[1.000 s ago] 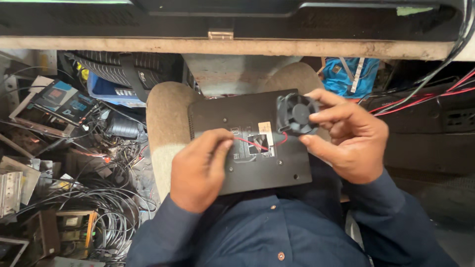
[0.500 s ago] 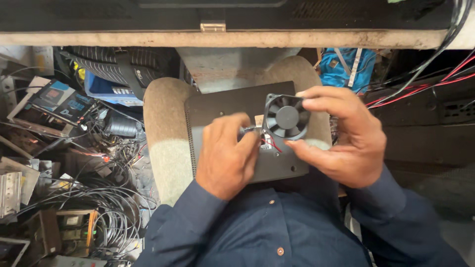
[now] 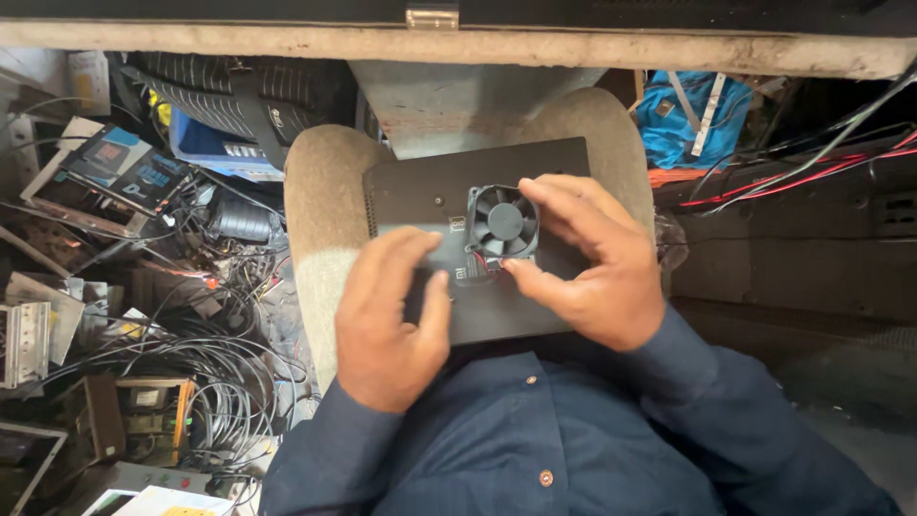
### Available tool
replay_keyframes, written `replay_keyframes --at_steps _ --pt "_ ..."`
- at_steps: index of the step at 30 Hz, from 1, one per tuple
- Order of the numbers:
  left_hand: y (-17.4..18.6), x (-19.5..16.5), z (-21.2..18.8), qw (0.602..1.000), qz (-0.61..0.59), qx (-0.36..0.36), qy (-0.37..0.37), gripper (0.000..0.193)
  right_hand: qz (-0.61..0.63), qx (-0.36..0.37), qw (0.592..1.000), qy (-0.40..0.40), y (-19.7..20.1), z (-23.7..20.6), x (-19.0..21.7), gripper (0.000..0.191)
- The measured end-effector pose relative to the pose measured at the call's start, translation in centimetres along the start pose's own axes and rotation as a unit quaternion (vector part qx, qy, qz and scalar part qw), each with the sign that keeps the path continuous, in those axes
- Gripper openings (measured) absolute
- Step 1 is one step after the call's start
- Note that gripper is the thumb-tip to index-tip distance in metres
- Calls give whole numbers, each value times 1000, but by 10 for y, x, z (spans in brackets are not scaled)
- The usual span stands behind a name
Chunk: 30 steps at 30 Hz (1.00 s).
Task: The person uses pliers to remove plastic clips and tabs from a small black cooling fan. They repeatedly pry and pull at the fan's frame to separate components while holding the fan in one hand and the pliers in the other.
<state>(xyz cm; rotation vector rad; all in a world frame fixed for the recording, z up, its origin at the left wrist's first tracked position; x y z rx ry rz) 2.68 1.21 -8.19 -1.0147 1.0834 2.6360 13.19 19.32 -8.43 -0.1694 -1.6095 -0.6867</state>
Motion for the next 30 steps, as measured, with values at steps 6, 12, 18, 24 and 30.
replay_keyframes --at_steps 6,12,18,24,30 --pt "6 24 -16 974 58 63 208 57 -215 -8 970 110 12 7 -1 70" --pt "-2 27 -30 980 46 60 185 58 -124 -8 991 52 8 7 -23 62" --pt "-2 23 -36 978 -73 37 194 55 -139 35 989 36 10 -12 -24 60" --pt "-1 9 -30 993 2 35 112 59 -158 60 985 44 12 -14 -27 62" --pt "-9 -6 -14 993 -41 109 -19 72 -198 59 976 67 8 -11 -25 62"
Point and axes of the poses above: each hand's wrist, its own z-axis towards the middle knuckle, its own y-axis out of the back of the hand, x = y × z, the point moved 3 cm from there along z, towards the middle knuckle, and after that the axes turned 12 degrees about -y, right-handed, at the moved point
